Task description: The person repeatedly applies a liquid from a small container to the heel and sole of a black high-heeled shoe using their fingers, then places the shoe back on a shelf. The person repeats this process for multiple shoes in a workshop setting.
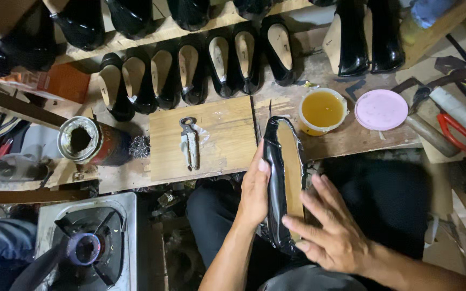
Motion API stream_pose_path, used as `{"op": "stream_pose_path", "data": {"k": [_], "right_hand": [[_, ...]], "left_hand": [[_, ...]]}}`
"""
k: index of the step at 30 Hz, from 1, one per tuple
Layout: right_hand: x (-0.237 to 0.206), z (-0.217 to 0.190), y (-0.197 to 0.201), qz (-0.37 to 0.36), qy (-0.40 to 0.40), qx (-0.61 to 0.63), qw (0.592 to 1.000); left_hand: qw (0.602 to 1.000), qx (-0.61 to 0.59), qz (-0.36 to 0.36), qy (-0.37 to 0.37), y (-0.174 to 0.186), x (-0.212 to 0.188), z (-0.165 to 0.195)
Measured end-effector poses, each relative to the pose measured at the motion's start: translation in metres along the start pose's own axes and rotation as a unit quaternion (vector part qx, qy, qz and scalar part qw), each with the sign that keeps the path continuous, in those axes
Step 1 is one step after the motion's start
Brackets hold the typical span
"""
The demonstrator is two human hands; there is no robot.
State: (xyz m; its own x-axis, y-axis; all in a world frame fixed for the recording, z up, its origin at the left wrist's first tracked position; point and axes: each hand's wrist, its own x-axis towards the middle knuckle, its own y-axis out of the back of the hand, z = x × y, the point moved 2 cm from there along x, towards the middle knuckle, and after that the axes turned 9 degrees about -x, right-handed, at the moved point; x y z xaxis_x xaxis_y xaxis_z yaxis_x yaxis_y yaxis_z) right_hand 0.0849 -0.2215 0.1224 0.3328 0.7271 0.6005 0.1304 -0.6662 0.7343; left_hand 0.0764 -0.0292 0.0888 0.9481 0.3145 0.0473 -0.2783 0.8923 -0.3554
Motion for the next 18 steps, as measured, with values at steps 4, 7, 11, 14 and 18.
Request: {"op": "stream_pose_path", "data": {"k": [4, 7, 11, 14, 18], "right_hand": [[-0.001, -0.006, 0.006, -0.006, 0.017, 0.019, 1.000], [0.005, 0.005, 0.011, 0.009, 0.000, 0.020, 1.000], [0.016, 0.015, 0.017, 0.016, -0.002, 0.001, 1.000], [0.022, 0.018, 0.021, 0.021, 0.004, -0.012, 1.000], [0.028, 0.025, 0.023, 0.033, -0.001, -0.018, 0.999]], "left_hand": [[1.000, -0.018, -0.011, 0.015, -0.002, -0.001, 0.003], [0.999, -0.024, -0.042, 0.003, -0.006, -0.005, 0.009], [0.996, -0.049, -0.071, 0.015, -0.012, -0.011, 0.015], [0.995, -0.045, -0.083, 0.021, -0.012, -0.015, 0.017], [0.995, -0.018, -0.095, 0.030, -0.011, -0.020, 0.017]]}}
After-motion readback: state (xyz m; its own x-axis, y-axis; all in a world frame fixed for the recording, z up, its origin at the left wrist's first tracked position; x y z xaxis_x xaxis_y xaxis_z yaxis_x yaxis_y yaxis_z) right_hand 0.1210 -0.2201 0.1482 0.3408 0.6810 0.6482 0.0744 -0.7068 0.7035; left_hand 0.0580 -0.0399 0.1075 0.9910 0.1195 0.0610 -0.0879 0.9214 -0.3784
